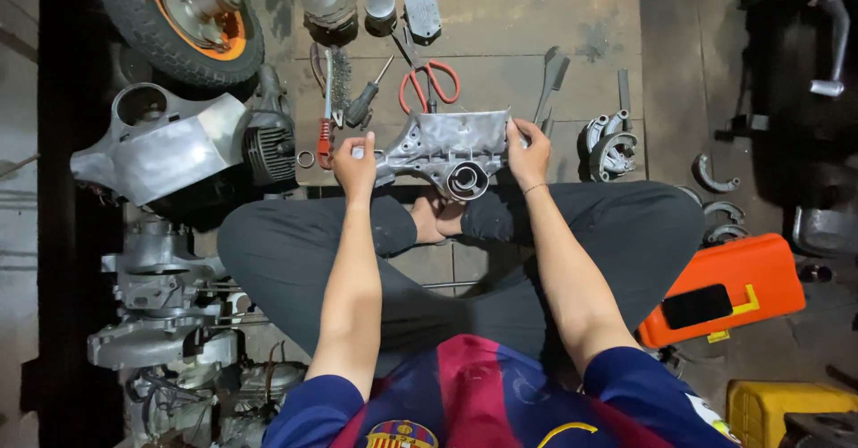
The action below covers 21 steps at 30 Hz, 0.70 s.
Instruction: The person sits on the floor and cleans a metallic engine casing by hand, removing debris from its crevices. They then use a wire brush to scrub the interior surfaces of the casing.
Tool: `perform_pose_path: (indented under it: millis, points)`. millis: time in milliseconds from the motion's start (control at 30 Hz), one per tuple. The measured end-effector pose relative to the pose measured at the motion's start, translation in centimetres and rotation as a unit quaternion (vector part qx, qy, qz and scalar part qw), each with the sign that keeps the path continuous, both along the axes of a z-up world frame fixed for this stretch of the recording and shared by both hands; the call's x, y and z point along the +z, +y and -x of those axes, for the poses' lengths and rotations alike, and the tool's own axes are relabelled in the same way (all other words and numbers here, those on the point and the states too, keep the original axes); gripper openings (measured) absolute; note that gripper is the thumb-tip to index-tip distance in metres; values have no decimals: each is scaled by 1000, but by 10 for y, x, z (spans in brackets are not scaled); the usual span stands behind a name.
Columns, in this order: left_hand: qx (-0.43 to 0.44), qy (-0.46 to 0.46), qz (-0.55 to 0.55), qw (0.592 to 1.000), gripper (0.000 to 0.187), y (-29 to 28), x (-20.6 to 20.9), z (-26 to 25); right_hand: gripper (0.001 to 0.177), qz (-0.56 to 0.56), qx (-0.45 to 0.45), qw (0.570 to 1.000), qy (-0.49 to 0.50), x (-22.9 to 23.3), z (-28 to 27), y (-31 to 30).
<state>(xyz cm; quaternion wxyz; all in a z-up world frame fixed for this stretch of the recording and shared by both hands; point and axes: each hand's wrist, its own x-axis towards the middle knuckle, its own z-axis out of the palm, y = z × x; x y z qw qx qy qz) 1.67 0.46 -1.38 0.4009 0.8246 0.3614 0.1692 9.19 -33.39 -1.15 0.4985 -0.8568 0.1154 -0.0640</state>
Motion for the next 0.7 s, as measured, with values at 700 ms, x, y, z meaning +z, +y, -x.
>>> perform_pose_path:
  millis: [700]
  points:
    - [151,-160,-61,974,25,25,-24,0,15,52,-15,996,-75,15,7,-6]
